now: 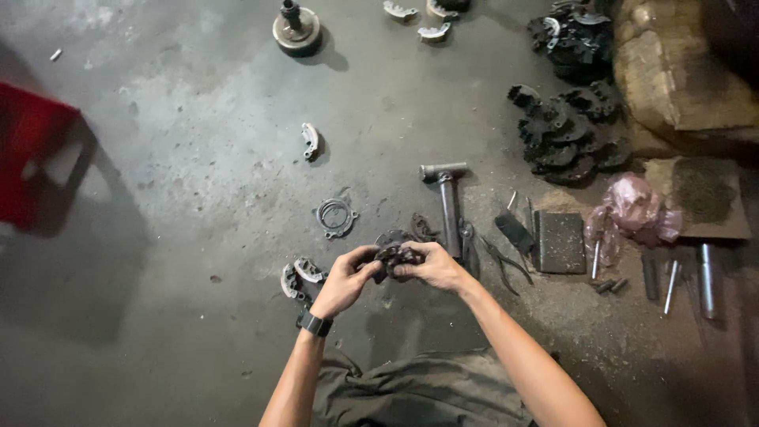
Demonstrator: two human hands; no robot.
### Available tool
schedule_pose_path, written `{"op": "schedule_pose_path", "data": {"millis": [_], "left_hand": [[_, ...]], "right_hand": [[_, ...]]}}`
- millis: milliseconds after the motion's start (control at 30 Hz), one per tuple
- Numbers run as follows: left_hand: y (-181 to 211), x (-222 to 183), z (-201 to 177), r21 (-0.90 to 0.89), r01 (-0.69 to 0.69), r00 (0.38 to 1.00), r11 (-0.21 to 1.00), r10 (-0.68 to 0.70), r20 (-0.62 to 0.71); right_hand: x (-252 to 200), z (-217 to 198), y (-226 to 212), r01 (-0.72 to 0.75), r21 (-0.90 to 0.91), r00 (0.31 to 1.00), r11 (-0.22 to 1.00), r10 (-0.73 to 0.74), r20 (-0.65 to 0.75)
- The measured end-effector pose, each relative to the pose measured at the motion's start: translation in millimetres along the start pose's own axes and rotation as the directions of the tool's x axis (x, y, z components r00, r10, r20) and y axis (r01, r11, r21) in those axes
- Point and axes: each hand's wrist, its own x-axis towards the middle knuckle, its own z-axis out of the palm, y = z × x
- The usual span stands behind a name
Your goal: The person holds a brake shoe assembly up to a bench grinder and grinds its surface, then carries a cloth across the workshop, sits on the floor, and works on the brake shoe and hub components by hand, using a hammer, pliers, and a file to fit and adjust the parts.
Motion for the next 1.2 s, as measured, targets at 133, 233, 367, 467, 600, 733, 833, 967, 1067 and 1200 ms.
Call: {"op": "schedule_pose_path", "data": {"millis": [133, 233, 367, 467, 600, 733, 833, 967, 1067, 1200], "left_hand": [[-29.6, 0.2, 6.1, 0.002, 0.076, 0.994, 0.997, -0.075, -0.084], [-60.7, 2.6, 12.0, -0.128, 0.082, 0.991, 0.988, -0.095, -0.095], [-80.6, 1.7, 12.9, 0.003, 0.117, 0.980, 0.993, -0.115, -0.165], [-77.1, 2.6, 5.9, 0.463, 0.041, 0.912, 0.885, 0.156, -0.379], [-64.7, 2.2, -0.8, 0.784, 0.181, 0.872, 0.594, 0.272, -0.407], [6.2, -13.1, 26.4, 0.853, -0.062, 0.719, 0.518, 0.616, -0.322], [-10.7, -8.0, 41.2, 0.581, 0.042, 0.819, 0.813, 0.305, -0.485], [-61.5, 8.1, 49.3, -0.189, 0.025, 0.931, 0.982, -0.092, -0.354], [-78.9, 12.9, 49.9, -0.504, -0.080, 0.928, 0.860, -0.121, -0.354], [-42.8, 12.8, 47.9, -0.487, -0.134, 0.865, 0.863, -0.138, -0.482]], "right_hand": [[9.7, -3.4, 29.3, 0.140, -0.227, 0.962, 0.964, -0.186, -0.200], [17.2, -7.4, 43.6, 0.097, -0.174, 0.971, 0.980, -0.132, -0.201], [17.2, -13.7, 57.1, 0.092, 0.032, 0.996, 0.995, -0.093, 0.017], [16.2, -13.0, 53.2, 0.088, -0.025, 0.995, 0.996, -0.089, -0.044], [-0.2, 0.4, 14.2, 0.053, -0.467, 0.908, 0.882, -0.237, -0.345], [-11.6, 22.2, -28.2, 0.213, -0.791, 0.768, 0.574, -0.599, -0.228], [7.1, 21.6, -10.2, 0.079, -0.650, 0.698, 0.756, -0.507, -0.506], [14.3, 29.2, 4.0, 0.146, -0.230, 0.780, 0.962, -0.255, -0.572], [5.4, 39.3, -9.6, 0.121, 0.014, 0.851, 0.992, -0.097, -0.516], [2.9, 29.2, -6.9, 0.144, 0.125, 0.898, 0.982, -0.076, -0.433]]}}
